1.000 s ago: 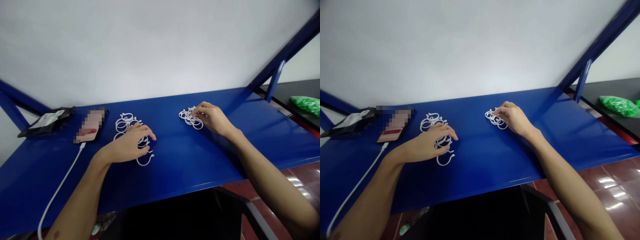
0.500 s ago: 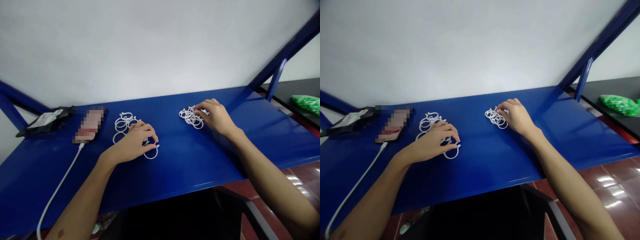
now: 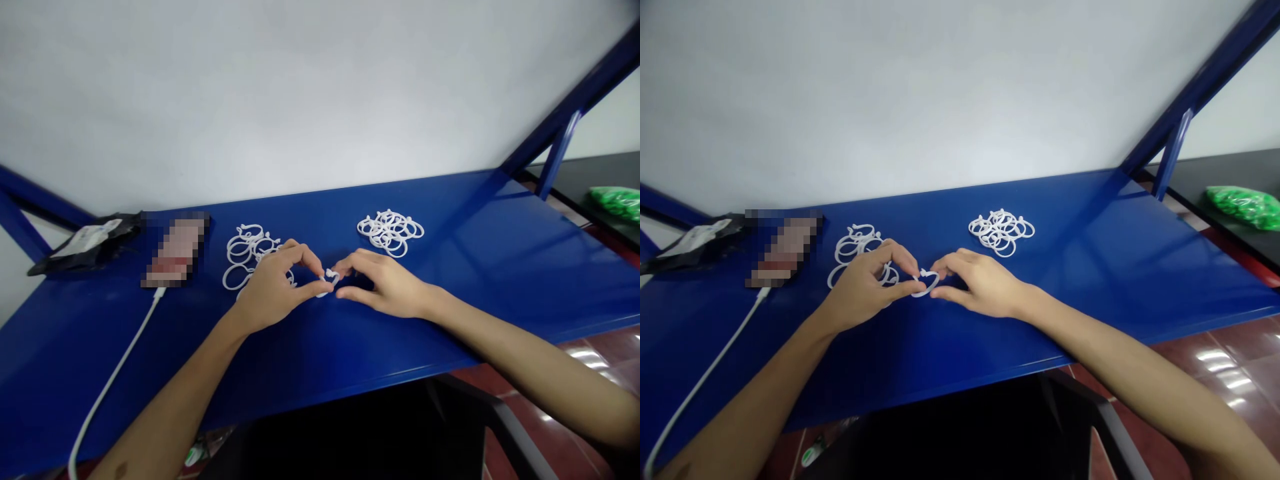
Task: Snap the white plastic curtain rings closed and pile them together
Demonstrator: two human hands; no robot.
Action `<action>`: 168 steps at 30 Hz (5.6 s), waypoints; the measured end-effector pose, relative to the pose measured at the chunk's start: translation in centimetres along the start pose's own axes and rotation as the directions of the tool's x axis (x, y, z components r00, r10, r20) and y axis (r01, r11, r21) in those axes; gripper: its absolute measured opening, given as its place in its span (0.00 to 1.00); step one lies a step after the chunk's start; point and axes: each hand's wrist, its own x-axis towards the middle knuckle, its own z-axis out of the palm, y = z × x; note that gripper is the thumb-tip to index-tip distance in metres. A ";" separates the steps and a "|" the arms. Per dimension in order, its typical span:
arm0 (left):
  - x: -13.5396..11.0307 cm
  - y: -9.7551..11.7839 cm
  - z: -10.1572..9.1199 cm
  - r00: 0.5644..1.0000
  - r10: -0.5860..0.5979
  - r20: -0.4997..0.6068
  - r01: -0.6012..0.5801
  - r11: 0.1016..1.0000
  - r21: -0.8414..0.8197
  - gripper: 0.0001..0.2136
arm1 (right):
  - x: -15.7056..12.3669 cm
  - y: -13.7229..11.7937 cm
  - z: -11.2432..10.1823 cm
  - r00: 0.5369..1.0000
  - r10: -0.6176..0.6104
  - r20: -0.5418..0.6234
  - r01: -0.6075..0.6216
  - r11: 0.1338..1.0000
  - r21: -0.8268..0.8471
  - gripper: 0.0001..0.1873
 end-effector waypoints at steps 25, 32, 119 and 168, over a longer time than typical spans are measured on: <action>0.1 -0.3 2.3 0.972 -0.168 -0.165 0.113 0.947 -0.302 0.16 | -0.2 -0.5 1.1 0.987 -0.093 -0.129 0.083 0.993 -0.082 0.11; 0.4 -0.9 1.5 0.962 -0.091 -0.257 0.023 0.966 -0.257 0.11 | -0.3 -0.2 0.2 0.922 0.161 -0.351 -0.100 0.978 0.185 0.11; 0.3 -4.7 -4.6 0.999 0.046 0.012 -0.045 0.848 0.528 0.15 | -0.2 4.5 -4.2 0.817 0.064 -0.572 -0.338 0.858 -0.387 0.12; 0.1 -0.8 -1.1 1.000 0.025 0.010 -0.023 0.986 -0.166 0.13 | 0.2 -0.2 1.0 0.911 -0.181 -0.371 0.125 0.977 -0.172 0.04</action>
